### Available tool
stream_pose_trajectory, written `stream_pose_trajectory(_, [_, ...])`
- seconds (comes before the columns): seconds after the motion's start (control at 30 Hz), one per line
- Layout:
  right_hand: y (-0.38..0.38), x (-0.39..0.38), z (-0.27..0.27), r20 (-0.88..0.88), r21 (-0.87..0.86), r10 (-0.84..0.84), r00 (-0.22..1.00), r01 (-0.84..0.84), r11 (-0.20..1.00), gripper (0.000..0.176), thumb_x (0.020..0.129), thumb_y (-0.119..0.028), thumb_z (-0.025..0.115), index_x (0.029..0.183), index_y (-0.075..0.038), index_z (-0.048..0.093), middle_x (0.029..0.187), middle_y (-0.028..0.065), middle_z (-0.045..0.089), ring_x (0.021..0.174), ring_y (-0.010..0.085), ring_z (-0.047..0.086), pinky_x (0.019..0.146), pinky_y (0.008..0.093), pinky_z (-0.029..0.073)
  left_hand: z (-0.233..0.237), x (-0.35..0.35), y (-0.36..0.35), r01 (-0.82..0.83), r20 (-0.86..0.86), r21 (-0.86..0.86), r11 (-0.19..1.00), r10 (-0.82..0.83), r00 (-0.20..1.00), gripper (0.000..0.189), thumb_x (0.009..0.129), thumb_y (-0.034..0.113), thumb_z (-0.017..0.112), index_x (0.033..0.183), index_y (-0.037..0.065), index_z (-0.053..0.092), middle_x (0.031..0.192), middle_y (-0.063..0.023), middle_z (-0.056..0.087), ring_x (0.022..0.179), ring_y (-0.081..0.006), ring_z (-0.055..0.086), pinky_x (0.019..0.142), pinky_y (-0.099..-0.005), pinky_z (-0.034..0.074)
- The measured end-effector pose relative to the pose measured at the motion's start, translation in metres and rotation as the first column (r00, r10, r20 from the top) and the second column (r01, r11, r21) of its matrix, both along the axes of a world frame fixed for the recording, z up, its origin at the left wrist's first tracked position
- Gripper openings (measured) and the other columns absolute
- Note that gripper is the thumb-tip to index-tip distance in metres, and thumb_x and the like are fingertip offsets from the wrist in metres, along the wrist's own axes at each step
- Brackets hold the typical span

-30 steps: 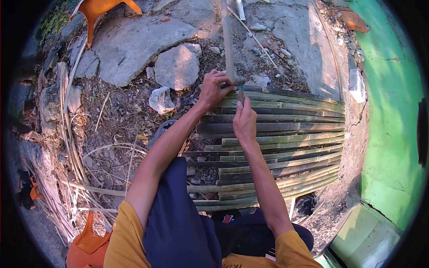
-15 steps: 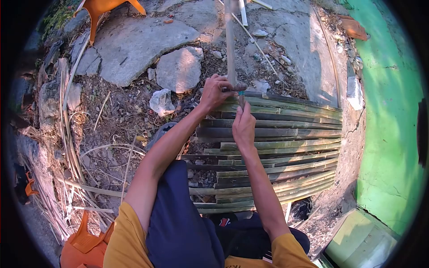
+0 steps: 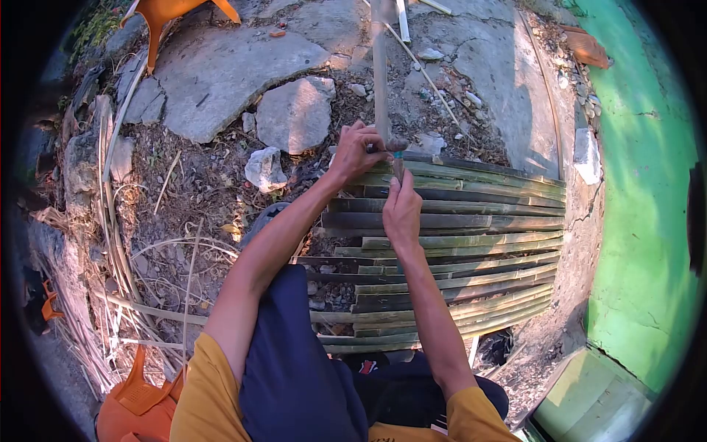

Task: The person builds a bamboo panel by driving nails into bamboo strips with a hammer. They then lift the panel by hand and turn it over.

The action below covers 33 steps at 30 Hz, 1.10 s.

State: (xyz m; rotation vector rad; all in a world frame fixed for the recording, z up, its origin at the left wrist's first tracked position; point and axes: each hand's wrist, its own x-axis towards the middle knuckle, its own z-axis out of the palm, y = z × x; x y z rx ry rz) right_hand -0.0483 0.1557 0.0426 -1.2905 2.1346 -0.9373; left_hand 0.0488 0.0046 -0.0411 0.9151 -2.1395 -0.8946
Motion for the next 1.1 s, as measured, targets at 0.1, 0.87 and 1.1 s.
stream_pose_trajectory(0.1, [-0.004, 0.002, 0.023, 0.054, -0.012, -0.011, 0.998, 0.011, 1.000, 0.033, 0.110, -0.015, 0.047, 0.133, 0.008, 0.052, 0.086, 0.0376, 0.066, 0.082, 0.0571, 0.065, 0.067, 0.0633, 0.043, -0.002, -0.001, 0.001, 0.003, -0.009, -0.017, 1.000, -0.003, 1.000, 0.028, 0.070, 0.035, 0.093, 0.073, 0.014, 0.074, 0.083, 0.0027, 0.069, 0.092, -0.0212, 0.057, 0.086, -0.0391, 0.036])
stream_pose_trajectory(0.87, [-0.006, -0.009, 0.011, -0.031, -0.014, 0.000, 1.000, 0.000, 1.000, 0.024, 0.112, -0.016, 0.046, 0.125, 0.002, 0.053, 0.074, 0.0287, 0.065, 0.072, 0.0510, 0.066, 0.060, 0.0571, 0.044, 0.001, 0.000, 0.004, 0.014, -0.013, 0.033, 0.999, -0.013, 1.000, 0.029, 0.073, 0.029, 0.094, 0.072, 0.011, 0.072, 0.079, 0.0019, 0.069, 0.089, -0.0199, 0.059, 0.087, -0.0394, 0.034])
stream_pose_trajectory(1.1, [0.002, -0.003, -0.021, -0.096, -0.163, -0.027, 0.995, 0.011, 0.987, 0.026, 0.113, -0.018, 0.047, 0.125, 0.002, 0.057, 0.073, 0.0255, 0.064, 0.068, 0.0468, 0.067, 0.060, 0.0541, 0.045, -0.004, 0.000, 0.000, 0.013, 0.046, 0.048, 0.999, -0.015, 0.999, 0.028, 0.074, 0.030, 0.094, 0.072, 0.012, 0.073, 0.079, 0.0017, 0.070, 0.090, -0.0208, 0.061, 0.088, -0.0403, 0.035])
